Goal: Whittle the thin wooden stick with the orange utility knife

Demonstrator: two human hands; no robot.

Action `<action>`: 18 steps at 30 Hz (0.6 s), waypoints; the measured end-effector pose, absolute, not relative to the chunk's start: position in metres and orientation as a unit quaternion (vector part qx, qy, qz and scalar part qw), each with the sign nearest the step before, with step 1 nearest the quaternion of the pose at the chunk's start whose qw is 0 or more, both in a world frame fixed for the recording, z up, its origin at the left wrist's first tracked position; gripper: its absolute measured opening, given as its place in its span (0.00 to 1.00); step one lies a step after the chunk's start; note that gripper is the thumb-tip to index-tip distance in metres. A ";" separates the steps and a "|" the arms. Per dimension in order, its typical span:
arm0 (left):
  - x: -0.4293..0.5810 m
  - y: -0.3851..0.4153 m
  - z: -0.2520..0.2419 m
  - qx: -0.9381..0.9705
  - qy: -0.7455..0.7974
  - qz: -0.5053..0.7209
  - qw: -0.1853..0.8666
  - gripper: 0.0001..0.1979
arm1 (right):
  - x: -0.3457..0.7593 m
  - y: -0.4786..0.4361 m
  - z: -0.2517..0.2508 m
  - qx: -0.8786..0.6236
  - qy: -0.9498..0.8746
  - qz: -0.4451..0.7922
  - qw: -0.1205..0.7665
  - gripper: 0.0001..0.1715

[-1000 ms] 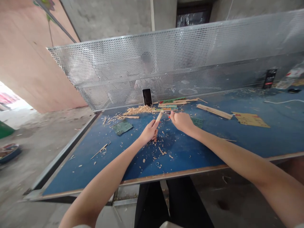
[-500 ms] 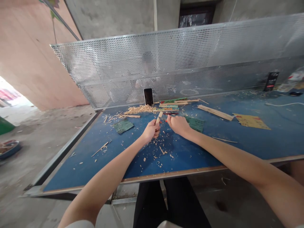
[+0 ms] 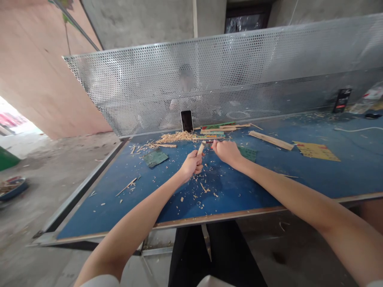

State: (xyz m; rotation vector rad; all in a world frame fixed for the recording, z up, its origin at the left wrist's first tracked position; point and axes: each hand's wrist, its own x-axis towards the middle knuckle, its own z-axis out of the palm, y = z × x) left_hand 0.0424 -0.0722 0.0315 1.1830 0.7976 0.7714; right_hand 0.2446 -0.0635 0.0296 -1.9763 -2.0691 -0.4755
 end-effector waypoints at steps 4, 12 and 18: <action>0.043 -0.072 0.035 0.512 0.342 0.332 0.715 0.05 | 0.246 -0.060 0.030 -0.678 -0.704 -0.169 0.127 0.41; 0.047 -0.076 0.039 0.470 0.345 0.329 0.743 0.05 | 0.250 -0.055 0.028 -0.681 -0.702 -0.164 0.127 0.41; 0.047 -0.076 0.046 0.418 0.340 0.297 0.788 0.07 | 0.250 -0.054 0.028 -0.688 -0.698 -0.153 0.129 0.37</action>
